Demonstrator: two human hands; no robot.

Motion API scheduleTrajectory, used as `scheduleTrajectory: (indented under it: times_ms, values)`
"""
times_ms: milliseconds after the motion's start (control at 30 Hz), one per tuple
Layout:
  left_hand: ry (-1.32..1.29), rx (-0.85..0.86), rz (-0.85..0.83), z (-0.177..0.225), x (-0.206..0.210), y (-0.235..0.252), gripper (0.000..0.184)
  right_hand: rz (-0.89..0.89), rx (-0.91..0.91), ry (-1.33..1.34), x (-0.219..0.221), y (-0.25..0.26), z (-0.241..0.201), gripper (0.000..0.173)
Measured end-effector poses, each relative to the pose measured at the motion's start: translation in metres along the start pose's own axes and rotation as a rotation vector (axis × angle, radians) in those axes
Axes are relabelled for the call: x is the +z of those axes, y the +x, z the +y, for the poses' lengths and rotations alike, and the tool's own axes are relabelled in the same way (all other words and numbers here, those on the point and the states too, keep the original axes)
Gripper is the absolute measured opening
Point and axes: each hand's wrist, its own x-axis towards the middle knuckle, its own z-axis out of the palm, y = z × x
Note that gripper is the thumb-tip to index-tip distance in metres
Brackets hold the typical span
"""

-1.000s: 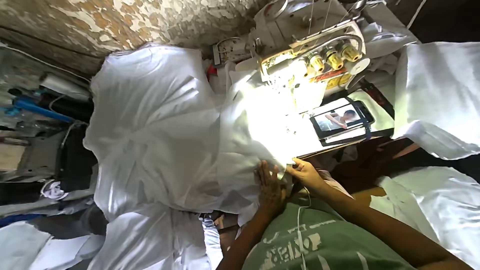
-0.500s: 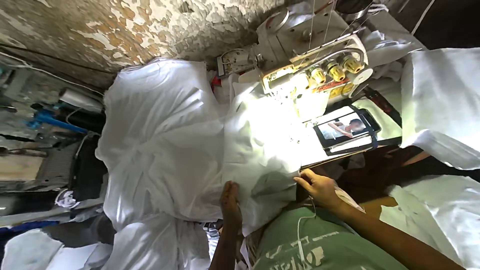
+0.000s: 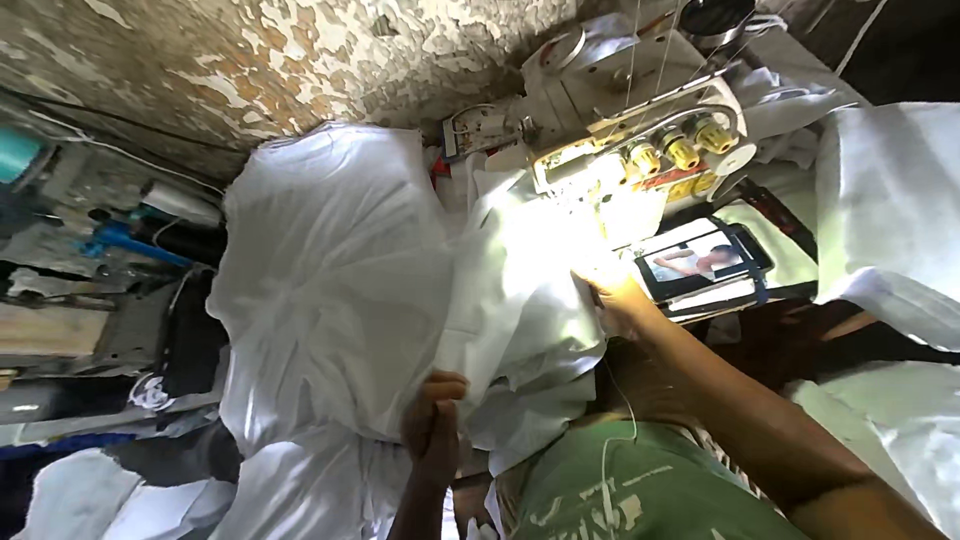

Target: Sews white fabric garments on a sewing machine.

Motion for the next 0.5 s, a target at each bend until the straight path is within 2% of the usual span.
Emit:
scheduleTrajectory:
  times_ms: [67, 167, 233, 367, 400, 500]
  values:
    - [0.053, 0.055, -0.218, -0.004, 0.008, -0.013, 0.033, 0.065, -0.106, -0.056, 0.000, -0.002, 0.000, 0.008]
    - [0.233, 0.084, -0.380, -0.019, 0.036, -0.035, 0.033, 0.066, -0.144, -0.080, -0.005, 0.000, 0.005, 0.010]
    - [0.309, 0.096, -0.366, -0.024, 0.043, -0.042, 0.030, 0.043, -0.148, -0.022, -0.006, -0.002, 0.008, 0.018]
    - [0.124, 0.077, -0.137, -0.016, 0.034, -0.036, 0.028, 0.047, -0.195, 0.014, -0.008, -0.002, 0.014, 0.017]
    - [0.104, 0.088, -0.135, -0.014, 0.033, -0.035, 0.028, 0.056, -0.221, 0.002, -0.008, -0.001, 0.014, 0.015]
    - [0.188, 0.095, -0.280, -0.021, 0.046, -0.037, 0.028, 0.098, -0.250, -0.064, -0.006, 0.002, 0.013, 0.012]
